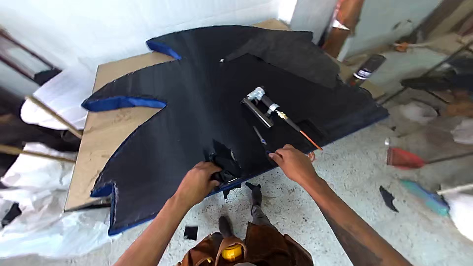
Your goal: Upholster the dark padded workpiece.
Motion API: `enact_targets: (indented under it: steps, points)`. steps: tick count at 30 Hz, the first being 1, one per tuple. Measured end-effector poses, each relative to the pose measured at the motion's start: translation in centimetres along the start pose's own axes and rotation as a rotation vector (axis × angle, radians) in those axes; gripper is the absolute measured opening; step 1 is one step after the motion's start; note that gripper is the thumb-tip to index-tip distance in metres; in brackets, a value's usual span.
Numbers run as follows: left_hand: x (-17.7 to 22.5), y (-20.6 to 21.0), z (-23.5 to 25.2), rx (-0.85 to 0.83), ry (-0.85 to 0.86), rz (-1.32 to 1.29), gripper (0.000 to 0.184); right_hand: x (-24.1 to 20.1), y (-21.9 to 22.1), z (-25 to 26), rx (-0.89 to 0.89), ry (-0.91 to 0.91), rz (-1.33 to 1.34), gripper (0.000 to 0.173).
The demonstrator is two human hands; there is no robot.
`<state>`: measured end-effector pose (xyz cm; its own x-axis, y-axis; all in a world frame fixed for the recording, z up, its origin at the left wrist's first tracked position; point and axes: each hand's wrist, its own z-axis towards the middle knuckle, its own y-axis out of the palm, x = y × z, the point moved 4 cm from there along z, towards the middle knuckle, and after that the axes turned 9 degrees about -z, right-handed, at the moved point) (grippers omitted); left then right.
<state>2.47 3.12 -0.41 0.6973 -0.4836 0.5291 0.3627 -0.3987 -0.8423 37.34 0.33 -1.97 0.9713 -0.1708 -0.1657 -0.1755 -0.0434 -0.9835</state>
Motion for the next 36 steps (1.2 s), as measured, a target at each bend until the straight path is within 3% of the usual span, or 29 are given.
enact_targets:
  steps: [2,5,8,10,14,17,20,26,28,31,32,36]
  points:
    - [0.2,2.9,1.9,-0.063,0.008,-0.01,0.042,-3.3,-1.0,-0.4,0.047,-0.135,0.117,0.027]
    - [-0.4,4.5,4.2,-0.121,-0.02,-0.015,0.029,-8.2,0.9,-0.9,-0.102,-0.309,0.254,0.032]
    - [-0.6,5.0,5.2,-0.167,-0.073,0.017,0.021,-9.9,3.6,-1.3,-0.233,-0.313,0.242,0.026]
    - [-0.5,4.9,4.8,-0.129,-0.146,0.018,0.024,-10.4,4.1,-1.7,-0.322,-0.296,0.3,0.018]
    - [-0.2,4.9,3.7,-0.026,-0.222,-0.056,0.019,-10.1,4.4,-1.6,-0.555,-0.323,0.438,0.02]
    - [-0.4,4.6,3.9,-0.014,-0.253,-0.062,0.02,-11.3,4.2,0.1,-0.354,-0.534,0.243,0.013]
    - [-0.6,4.5,4.3,-0.037,-0.255,-0.055,0.024,-12.6,4.9,1.8,-0.275,-0.615,0.125,0.02]
    - [-0.9,2.6,4.3,-0.315,-0.109,-0.102,0.018,-13.8,5.1,2.7,-0.337,-0.603,0.135,0.007]
    - [-0.7,2.6,4.5,-0.29,-0.111,-0.094,0.014,-13.7,5.2,2.5,-0.281,-0.575,0.162,0.007]
    - [-0.8,3.0,4.2,-0.249,-0.184,-0.147,0.014,-13.7,5.3,2.2,-0.27,-0.581,0.153,0.032]
    - [-0.7,3.1,3.9,-0.244,-0.21,-0.154,0.015,-13.7,5.3,2.1,-0.303,-0.599,0.141,0.033]
    - [-0.5,3.0,3.3,-0.21,-0.23,-0.169,0.027,-13.4,5.6,2.2,-0.329,-0.634,0.157,0.012]
